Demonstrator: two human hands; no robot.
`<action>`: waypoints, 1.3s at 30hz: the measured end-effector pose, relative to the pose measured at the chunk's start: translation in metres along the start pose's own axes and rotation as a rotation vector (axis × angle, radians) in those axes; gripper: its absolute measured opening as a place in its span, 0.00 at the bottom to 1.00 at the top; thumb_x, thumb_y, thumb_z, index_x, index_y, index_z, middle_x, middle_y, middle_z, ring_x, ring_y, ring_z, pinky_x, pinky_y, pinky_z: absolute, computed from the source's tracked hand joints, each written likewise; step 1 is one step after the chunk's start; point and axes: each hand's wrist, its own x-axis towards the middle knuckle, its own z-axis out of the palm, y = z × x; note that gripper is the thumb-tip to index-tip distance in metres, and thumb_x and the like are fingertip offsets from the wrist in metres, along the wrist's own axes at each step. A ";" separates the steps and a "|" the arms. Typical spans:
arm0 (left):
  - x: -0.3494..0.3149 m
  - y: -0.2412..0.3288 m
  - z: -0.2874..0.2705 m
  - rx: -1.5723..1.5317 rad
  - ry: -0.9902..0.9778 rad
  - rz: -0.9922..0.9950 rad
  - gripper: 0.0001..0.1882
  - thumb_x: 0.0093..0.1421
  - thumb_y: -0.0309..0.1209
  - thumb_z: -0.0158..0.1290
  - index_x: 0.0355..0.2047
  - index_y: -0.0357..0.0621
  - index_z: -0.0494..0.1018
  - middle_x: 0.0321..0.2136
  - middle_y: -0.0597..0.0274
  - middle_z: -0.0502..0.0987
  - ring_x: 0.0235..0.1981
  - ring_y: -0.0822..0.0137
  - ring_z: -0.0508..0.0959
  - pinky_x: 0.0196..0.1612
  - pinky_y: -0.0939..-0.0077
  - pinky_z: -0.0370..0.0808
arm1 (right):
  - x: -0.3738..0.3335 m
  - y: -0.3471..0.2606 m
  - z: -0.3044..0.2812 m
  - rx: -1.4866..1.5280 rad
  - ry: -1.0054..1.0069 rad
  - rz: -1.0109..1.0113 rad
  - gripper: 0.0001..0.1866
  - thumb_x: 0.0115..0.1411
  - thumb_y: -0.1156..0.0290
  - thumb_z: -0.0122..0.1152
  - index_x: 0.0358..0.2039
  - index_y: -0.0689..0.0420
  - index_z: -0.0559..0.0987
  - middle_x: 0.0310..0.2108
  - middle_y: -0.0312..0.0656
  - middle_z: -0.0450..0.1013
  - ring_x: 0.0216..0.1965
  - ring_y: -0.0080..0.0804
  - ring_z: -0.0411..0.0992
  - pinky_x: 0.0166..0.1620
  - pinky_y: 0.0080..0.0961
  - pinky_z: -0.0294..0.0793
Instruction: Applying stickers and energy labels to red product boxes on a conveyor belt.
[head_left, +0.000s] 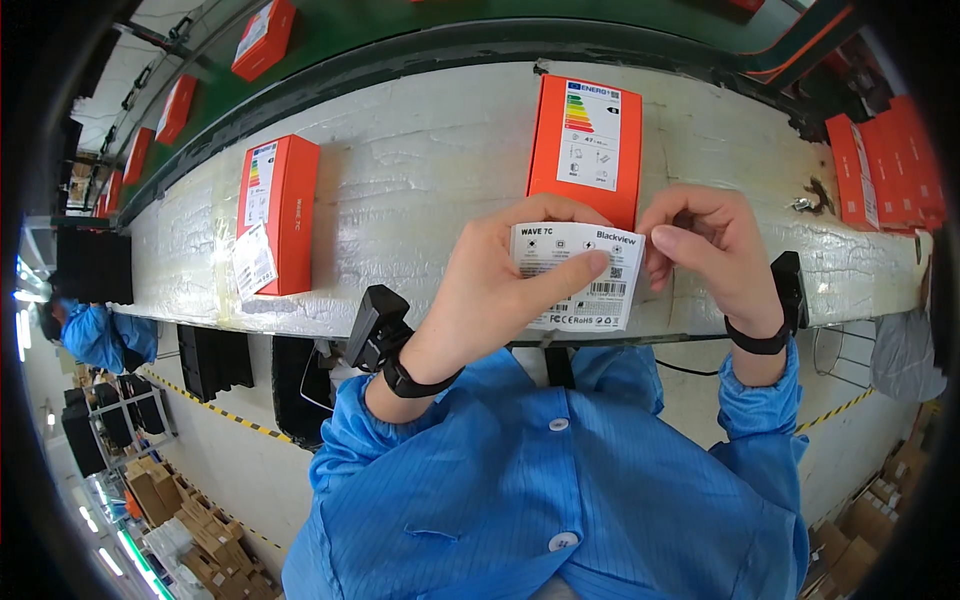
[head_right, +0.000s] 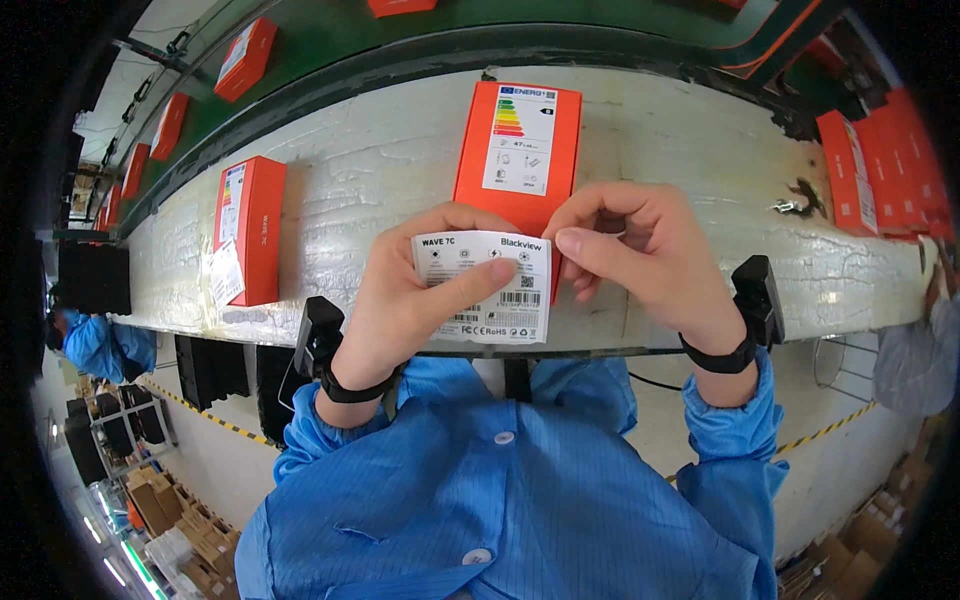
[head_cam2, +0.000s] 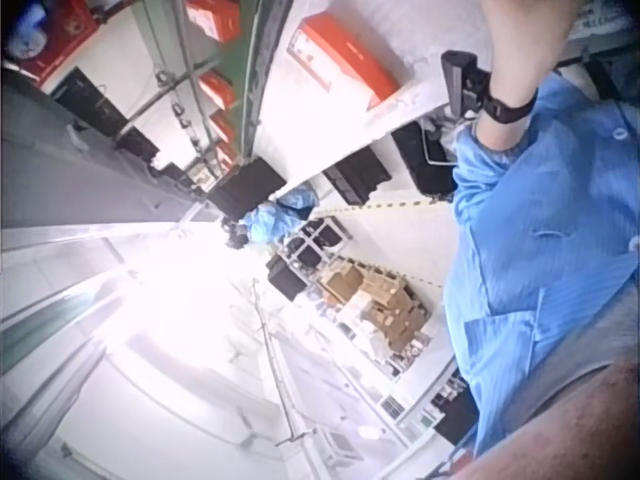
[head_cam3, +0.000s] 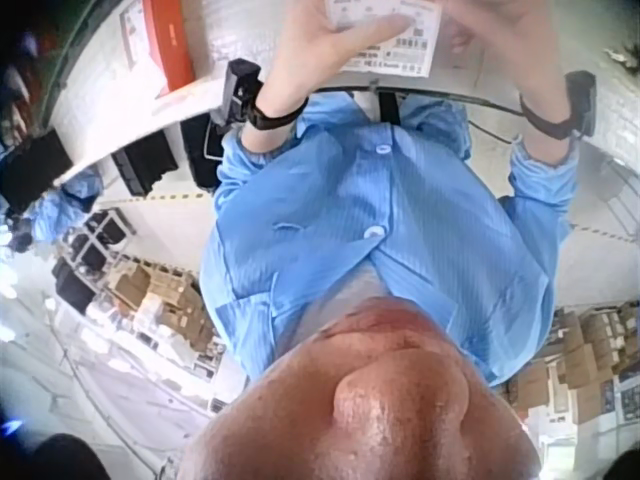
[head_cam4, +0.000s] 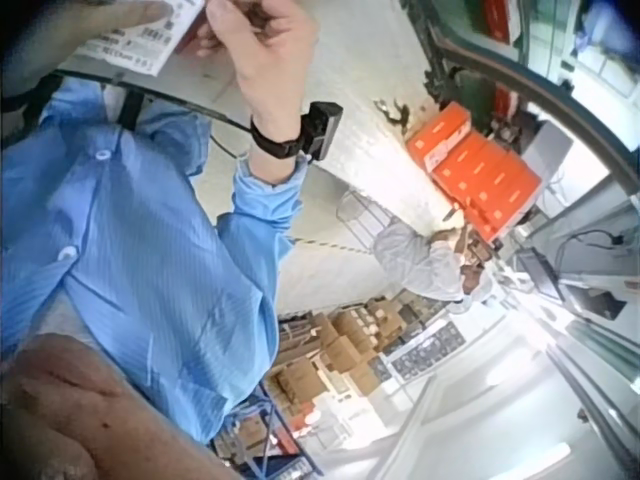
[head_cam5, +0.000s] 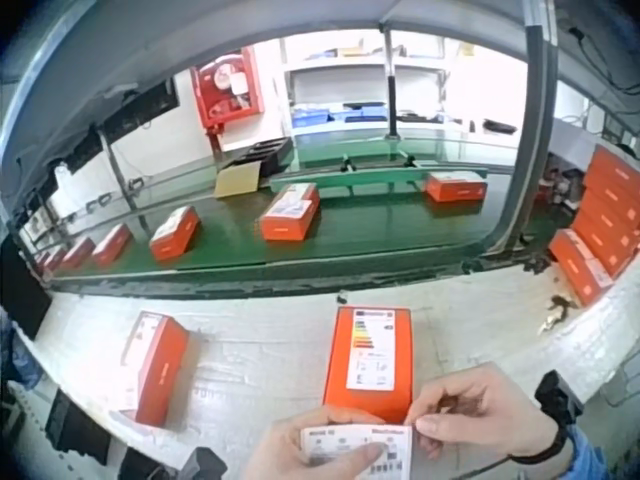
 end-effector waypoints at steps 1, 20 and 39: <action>0.000 0.000 0.000 0.004 -0.002 0.003 0.14 0.61 0.28 0.63 0.45 0.34 0.78 0.36 0.60 0.83 0.37 0.76 0.81 0.40 0.79 0.79 | 0.000 0.000 0.000 -0.022 -0.005 -0.001 0.07 0.65 0.73 0.63 0.38 0.64 0.81 0.29 0.36 0.76 0.29 0.18 0.75 0.31 0.17 0.78; -0.055 -0.043 -0.009 -0.213 0.375 0.241 0.15 0.60 0.24 0.65 0.22 0.43 0.69 0.21 0.67 0.72 0.25 0.77 0.72 0.28 0.80 0.68 | -0.010 0.005 0.035 -0.281 0.107 -0.243 0.03 0.62 0.77 0.65 0.32 0.62 0.82 0.29 0.34 0.75 0.30 0.16 0.72 0.33 0.14 0.70; -0.008 -0.028 -0.037 0.196 0.237 0.221 0.08 0.60 0.32 0.64 0.35 0.41 0.82 0.28 0.67 0.81 0.29 0.77 0.74 0.35 0.79 0.67 | 0.003 0.037 0.021 -0.192 0.294 -0.234 0.07 0.65 0.71 0.65 0.34 0.62 0.81 0.28 0.32 0.73 0.25 0.13 0.66 0.28 0.13 0.64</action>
